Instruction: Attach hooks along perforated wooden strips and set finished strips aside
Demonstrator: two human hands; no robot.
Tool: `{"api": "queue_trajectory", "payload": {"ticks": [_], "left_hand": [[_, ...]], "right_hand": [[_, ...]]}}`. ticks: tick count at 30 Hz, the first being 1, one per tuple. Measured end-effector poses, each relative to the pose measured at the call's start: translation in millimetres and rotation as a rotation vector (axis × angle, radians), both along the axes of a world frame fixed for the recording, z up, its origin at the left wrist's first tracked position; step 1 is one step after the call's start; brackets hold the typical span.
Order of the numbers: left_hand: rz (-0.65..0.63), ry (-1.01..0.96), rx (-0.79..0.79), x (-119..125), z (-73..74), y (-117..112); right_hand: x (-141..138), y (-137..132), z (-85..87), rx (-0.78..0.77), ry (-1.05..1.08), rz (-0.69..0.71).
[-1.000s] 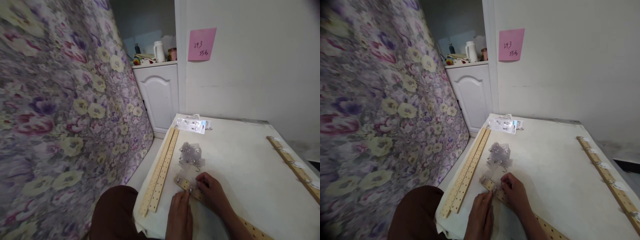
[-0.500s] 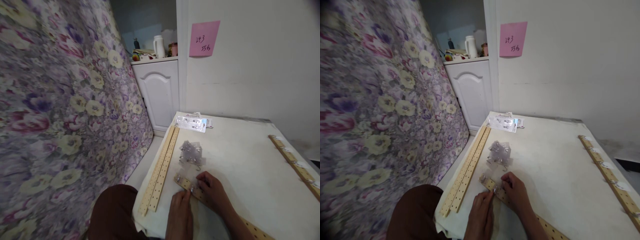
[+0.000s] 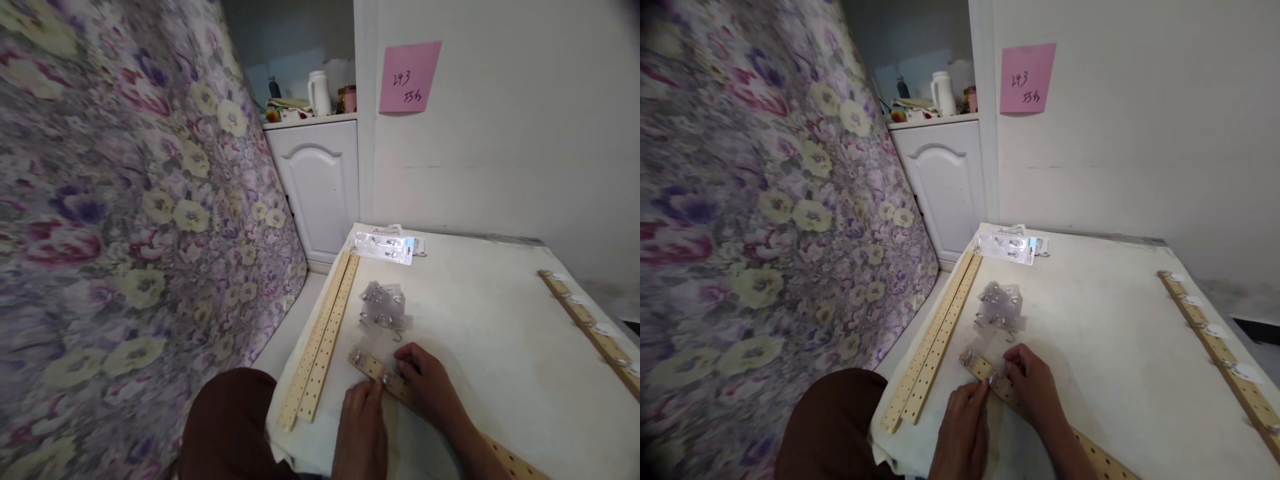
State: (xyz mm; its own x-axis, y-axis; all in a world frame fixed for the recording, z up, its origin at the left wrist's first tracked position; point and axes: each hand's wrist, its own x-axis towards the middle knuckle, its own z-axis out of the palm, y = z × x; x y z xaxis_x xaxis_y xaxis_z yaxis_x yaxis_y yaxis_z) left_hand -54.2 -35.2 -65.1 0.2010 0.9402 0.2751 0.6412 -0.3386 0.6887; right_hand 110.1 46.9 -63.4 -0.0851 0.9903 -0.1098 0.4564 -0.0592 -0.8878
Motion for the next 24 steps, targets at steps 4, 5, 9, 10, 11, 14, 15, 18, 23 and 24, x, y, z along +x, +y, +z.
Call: {"api": "queue_trajectory", "payload": {"ticks": [4,5,9,10,11,14,15,18,23,24], "left_hand": [[0.004,-0.015,0.026,0,-1.7,1],[0.002,-0.016,0.024,0,-2.4,1],[0.004,-0.024,0.021,-2,-6.5,0],[0.002,-0.029,0.028,-2,-7.9,0],[0.002,-0.037,0.037,-3,-9.2,0],[0.001,-0.056,0.060,-5,-12.2,0],[0.000,-0.059,0.063,-5,-12.5,0],[0.007,-0.052,0.056,-4,-10.6,0],[0.037,0.002,-0.012,0,-5.1,1],[0.036,0.009,-0.016,1,-4.7,1]], "right_hand": [[0,0,-0.9,0.000,0.012,-0.008],[0,0,-1.4,0.000,0.017,-0.011],[0,0,-3.4,0.018,0.018,-0.016],[0,0,-3.5,0.019,0.017,-0.016],[0,0,-3.3,0.020,0.015,-0.014],[1,0,-1.7,0.007,0.004,-0.007],[1,0,-1.1,0.005,-0.002,-0.008],[1,0,0.0,0.012,-0.015,-0.010],[1,0,-1.4,0.018,-0.014,-0.006],[1,0,-1.7,0.018,-0.017,-0.008]]}}
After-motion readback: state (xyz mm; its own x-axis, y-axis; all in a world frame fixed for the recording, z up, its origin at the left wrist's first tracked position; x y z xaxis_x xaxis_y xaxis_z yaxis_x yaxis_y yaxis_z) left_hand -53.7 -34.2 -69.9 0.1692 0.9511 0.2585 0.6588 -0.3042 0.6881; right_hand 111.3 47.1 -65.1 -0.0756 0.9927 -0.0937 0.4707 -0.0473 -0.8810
